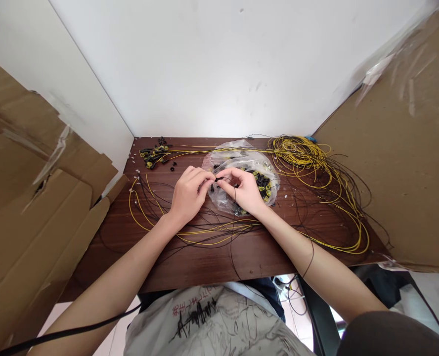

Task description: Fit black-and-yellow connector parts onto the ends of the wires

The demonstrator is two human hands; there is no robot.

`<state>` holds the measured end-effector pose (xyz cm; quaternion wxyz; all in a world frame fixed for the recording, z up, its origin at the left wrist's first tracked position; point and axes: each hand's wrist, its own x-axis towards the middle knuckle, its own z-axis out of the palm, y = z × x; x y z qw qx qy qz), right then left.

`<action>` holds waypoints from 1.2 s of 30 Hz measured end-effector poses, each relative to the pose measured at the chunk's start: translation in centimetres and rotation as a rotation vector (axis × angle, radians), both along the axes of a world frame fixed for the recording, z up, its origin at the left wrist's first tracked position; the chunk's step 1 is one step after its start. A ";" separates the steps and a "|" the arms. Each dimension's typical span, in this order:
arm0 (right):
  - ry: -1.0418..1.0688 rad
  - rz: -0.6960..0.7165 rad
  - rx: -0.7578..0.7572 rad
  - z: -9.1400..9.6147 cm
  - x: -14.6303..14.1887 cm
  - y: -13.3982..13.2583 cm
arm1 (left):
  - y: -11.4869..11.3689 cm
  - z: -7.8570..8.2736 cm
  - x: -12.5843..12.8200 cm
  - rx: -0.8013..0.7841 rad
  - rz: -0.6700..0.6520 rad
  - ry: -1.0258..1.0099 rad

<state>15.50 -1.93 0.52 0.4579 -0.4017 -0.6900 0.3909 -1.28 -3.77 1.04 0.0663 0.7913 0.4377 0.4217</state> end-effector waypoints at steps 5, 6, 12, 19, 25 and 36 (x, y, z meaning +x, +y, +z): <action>0.001 0.018 0.010 -0.1 0.0 0.0 | 0.0 0.1 0.1 0.004 -0.015 -0.002; -0.001 0.023 0.010 -0.1 0.0 0.0 | 0.0 0.1 0.1 0.001 -0.019 0.000; 0.002 0.029 -0.006 -0.1 0.0 -0.1 | 0.0 0.0 0.1 -0.007 -0.022 -0.011; 0.039 0.041 -0.020 -0.1 0.0 -0.1 | -0.2 0.1 0.0 -0.002 -0.007 -0.030; 0.015 0.033 -0.029 -0.1 0.0 -0.1 | -0.2 -0.1 -0.1 -0.036 -0.003 -0.074; 0.009 0.034 -0.019 0.0 -0.1 -0.2 | -0.1 -0.3 0.0 -0.080 0.000 -0.114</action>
